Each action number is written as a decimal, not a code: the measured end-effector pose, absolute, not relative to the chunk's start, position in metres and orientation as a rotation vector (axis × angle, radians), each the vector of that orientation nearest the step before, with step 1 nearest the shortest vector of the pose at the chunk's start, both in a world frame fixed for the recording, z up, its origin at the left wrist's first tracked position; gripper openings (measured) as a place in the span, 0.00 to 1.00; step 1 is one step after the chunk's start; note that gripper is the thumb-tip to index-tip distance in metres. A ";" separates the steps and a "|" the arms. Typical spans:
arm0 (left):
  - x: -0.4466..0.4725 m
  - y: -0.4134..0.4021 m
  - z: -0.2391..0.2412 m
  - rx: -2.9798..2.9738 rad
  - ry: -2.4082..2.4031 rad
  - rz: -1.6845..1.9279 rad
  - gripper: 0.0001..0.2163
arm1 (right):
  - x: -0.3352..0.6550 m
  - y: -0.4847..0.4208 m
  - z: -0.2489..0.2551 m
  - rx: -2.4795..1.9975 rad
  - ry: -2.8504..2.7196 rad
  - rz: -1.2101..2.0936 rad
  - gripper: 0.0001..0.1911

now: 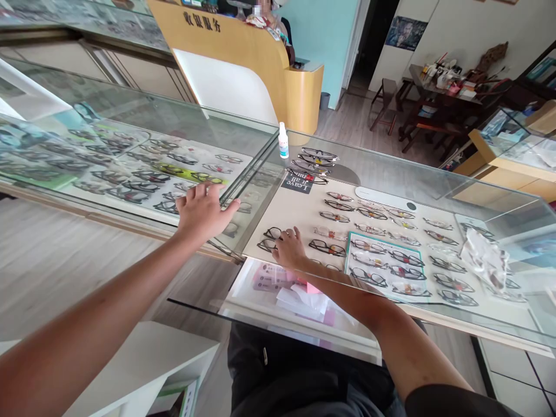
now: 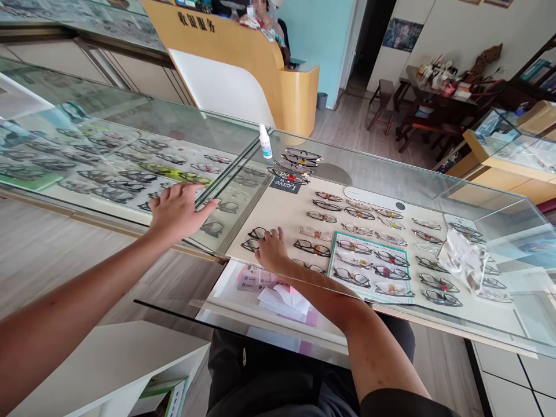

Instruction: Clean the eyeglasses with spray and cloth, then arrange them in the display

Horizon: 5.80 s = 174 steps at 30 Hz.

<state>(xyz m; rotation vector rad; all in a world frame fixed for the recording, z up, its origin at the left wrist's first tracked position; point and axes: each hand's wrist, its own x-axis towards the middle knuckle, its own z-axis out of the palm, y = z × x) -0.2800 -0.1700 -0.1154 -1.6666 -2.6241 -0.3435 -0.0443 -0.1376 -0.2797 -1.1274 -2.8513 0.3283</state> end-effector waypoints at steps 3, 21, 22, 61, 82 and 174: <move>-0.278 -0.171 -0.113 -1.667 -2.630 -0.344 0.36 | -0.044 -0.135 -0.278 -1.166 -2.828 0.352 0.23; -0.279 -0.169 -0.113 -1.679 -2.645 -0.349 0.36 | -0.032 -0.177 -0.216 -1.023 -2.868 0.538 0.18; -0.280 -0.170 -0.113 -1.681 -2.640 -0.351 0.35 | -0.029 -0.192 -0.207 -0.973 -2.894 0.588 0.16; -0.279 -0.169 -0.112 -1.663 -2.656 -0.369 0.38 | -0.014 0.043 -0.055 -1.471 -2.784 0.146 0.07; -0.275 -0.170 -0.106 -1.712 -2.643 -0.337 0.37 | 0.088 -0.232 -0.075 -1.082 -2.583 1.467 0.09; -0.275 -0.174 -0.108 -1.631 -2.651 -0.328 0.33 | -0.036 -0.031 -0.279 -1.109 -2.704 0.407 0.23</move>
